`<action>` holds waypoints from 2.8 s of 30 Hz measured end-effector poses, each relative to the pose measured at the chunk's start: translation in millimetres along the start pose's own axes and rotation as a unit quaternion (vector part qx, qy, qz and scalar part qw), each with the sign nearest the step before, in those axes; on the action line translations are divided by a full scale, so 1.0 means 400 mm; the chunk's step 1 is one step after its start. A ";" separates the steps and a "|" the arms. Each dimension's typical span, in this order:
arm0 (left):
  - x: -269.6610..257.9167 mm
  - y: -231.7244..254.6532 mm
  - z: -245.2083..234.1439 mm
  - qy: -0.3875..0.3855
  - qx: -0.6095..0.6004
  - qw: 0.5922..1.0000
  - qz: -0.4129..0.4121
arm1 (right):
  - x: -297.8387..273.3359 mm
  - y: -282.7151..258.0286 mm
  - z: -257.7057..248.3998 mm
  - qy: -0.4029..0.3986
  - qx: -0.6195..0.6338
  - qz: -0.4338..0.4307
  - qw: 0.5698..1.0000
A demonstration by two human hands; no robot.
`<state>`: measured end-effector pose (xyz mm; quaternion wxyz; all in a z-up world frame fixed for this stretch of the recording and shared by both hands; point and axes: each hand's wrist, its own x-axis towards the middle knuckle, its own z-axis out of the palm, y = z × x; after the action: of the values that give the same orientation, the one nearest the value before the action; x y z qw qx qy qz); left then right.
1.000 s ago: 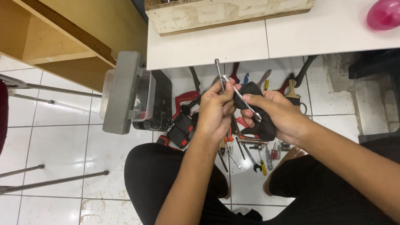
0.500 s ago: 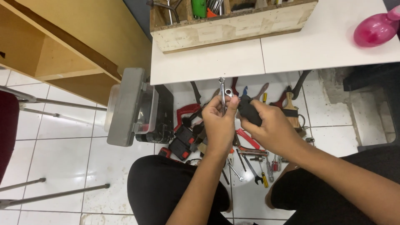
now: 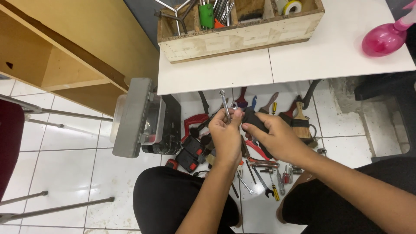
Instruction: The person sits on the floor and wipes various metal tools, including a green clamp and wrenches, with a black cloth. They pick up each tool from the floor, clean it, and place it into a wooden organizer box on a white table.
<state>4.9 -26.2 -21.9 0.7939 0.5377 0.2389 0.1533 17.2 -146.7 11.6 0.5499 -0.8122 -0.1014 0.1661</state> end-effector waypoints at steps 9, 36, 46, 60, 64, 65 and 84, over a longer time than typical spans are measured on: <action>0.000 0.011 0.001 0.036 0.010 0.999 0.026 | 0.004 0.030 0.027 -0.001 -0.265 -0.114 0.957; -0.005 0.019 0.019 -0.069 0.031 0.994 0.080 | -0.018 -0.040 -0.057 -0.040 -0.018 -0.041 0.998; -0.001 -0.007 0.022 -0.118 -0.080 0.990 -0.018 | 0.009 0.023 -0.055 -0.100 0.378 0.128 0.912; 0.030 -0.001 0.014 -0.029 -0.044 0.998 0.024 | -0.013 -0.016 -0.073 -0.025 -0.245 -0.149 0.958; 0.010 -0.005 0.026 -0.074 -0.053 0.995 0.027 | 0.003 0.002 -0.069 -0.019 -0.146 -0.138 0.979; 0.007 -0.013 0.028 -0.086 -0.065 0.994 0.023 | 0.006 -0.002 -0.071 -0.034 -0.099 -0.099 0.989; 0.024 0.025 0.022 0.016 -0.058 0.997 0.053 | 0.020 -0.080 -0.082 -0.072 -0.053 0.000 0.996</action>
<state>17.9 -24.4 -11.9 0.8106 0.5000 0.2139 0.2174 37.8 -160.2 51.2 0.4971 -0.8263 -0.1497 0.2185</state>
